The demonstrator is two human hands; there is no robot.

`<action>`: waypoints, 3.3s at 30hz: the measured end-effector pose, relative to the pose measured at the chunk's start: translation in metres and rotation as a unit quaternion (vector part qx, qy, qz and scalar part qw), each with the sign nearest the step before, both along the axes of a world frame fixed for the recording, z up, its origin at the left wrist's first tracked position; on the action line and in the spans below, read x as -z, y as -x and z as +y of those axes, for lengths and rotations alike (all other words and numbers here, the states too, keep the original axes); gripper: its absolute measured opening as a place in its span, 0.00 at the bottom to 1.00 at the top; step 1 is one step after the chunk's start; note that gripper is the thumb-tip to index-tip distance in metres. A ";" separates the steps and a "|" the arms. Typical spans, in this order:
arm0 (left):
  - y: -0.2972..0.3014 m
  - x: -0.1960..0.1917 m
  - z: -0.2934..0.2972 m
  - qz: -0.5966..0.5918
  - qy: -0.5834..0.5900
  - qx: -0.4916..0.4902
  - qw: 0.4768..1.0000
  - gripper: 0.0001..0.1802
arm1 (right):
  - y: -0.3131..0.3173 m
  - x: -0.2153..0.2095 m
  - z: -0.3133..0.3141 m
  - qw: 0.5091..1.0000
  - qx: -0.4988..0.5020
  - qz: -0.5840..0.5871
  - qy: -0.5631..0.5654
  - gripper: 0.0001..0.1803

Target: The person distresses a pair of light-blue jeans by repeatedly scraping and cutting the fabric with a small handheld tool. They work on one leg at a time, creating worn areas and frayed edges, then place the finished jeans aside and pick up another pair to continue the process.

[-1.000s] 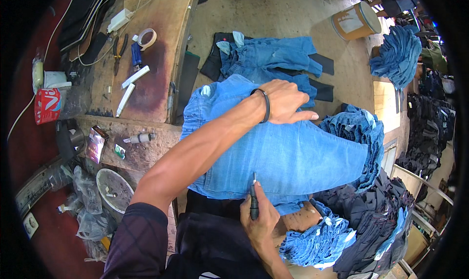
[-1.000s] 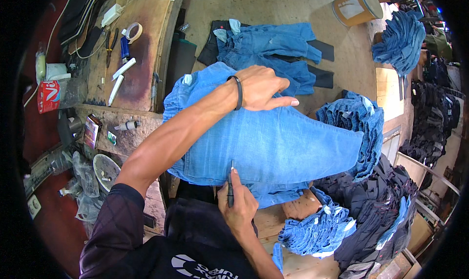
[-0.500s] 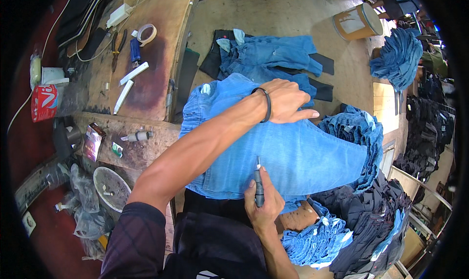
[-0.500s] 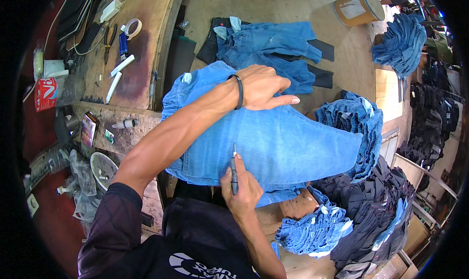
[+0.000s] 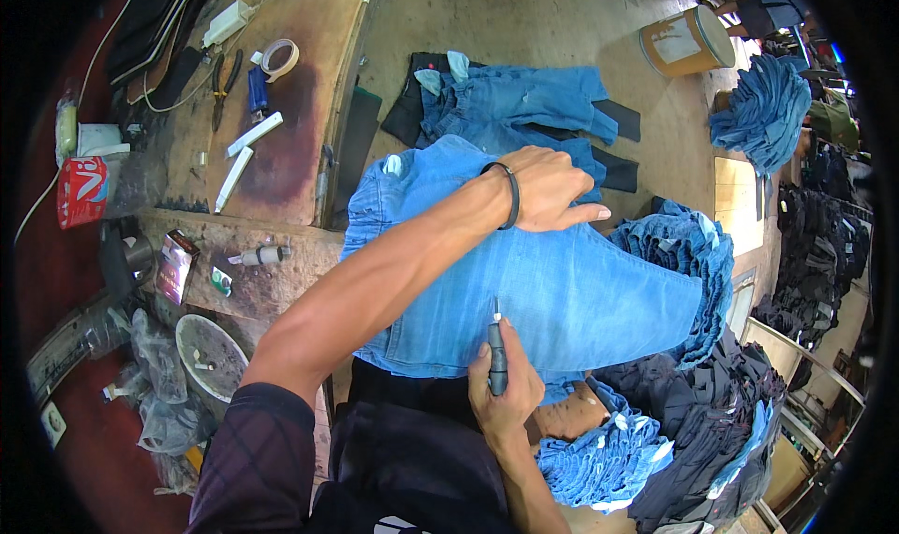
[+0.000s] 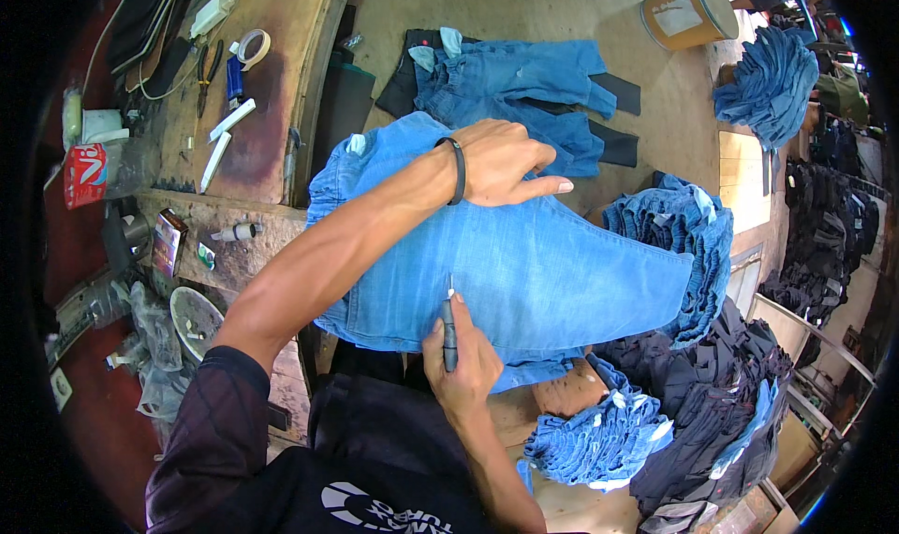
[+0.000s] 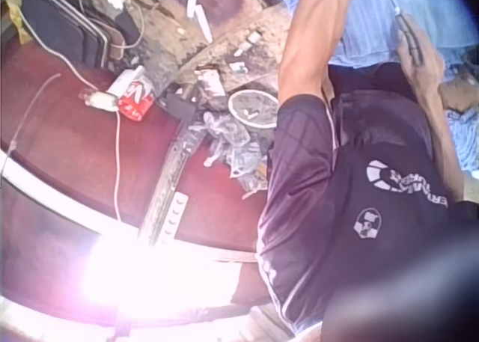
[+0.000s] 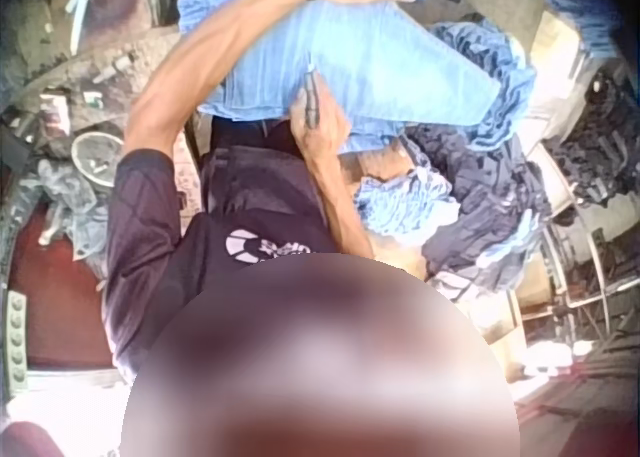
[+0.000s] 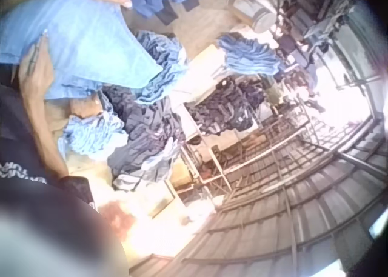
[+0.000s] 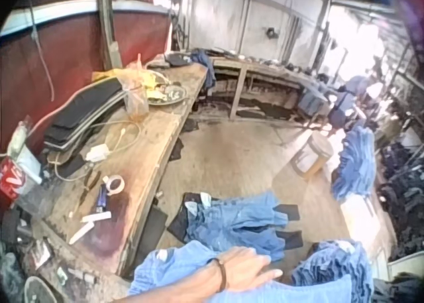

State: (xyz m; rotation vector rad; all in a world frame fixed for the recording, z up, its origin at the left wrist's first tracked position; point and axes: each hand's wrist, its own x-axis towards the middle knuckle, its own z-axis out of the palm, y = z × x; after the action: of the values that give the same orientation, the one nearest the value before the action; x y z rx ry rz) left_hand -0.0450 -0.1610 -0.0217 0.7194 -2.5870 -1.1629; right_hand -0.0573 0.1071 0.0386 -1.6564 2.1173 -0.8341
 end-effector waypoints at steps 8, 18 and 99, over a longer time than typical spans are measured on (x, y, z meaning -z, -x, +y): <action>0.000 0.004 0.000 0.013 0.027 0.000 1.000 0.37 | 0.001 -0.002 0.011 1.000 -0.019 -0.002 -0.008 0.26; 0.000 0.003 0.000 0.007 0.021 -0.003 1.000 0.37 | 0.002 0.003 0.019 0.999 0.000 -0.001 0.046 0.25; 0.003 0.010 -0.001 -0.002 0.021 -0.019 1.000 0.37 | 0.010 0.009 0.005 0.999 0.022 0.002 0.035 0.25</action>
State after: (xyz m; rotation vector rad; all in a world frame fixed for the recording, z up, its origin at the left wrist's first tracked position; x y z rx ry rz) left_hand -0.0478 -0.1618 -0.0321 0.7595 -2.5802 -1.0949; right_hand -0.0674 0.1124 0.0292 -1.6516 2.1584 -0.9288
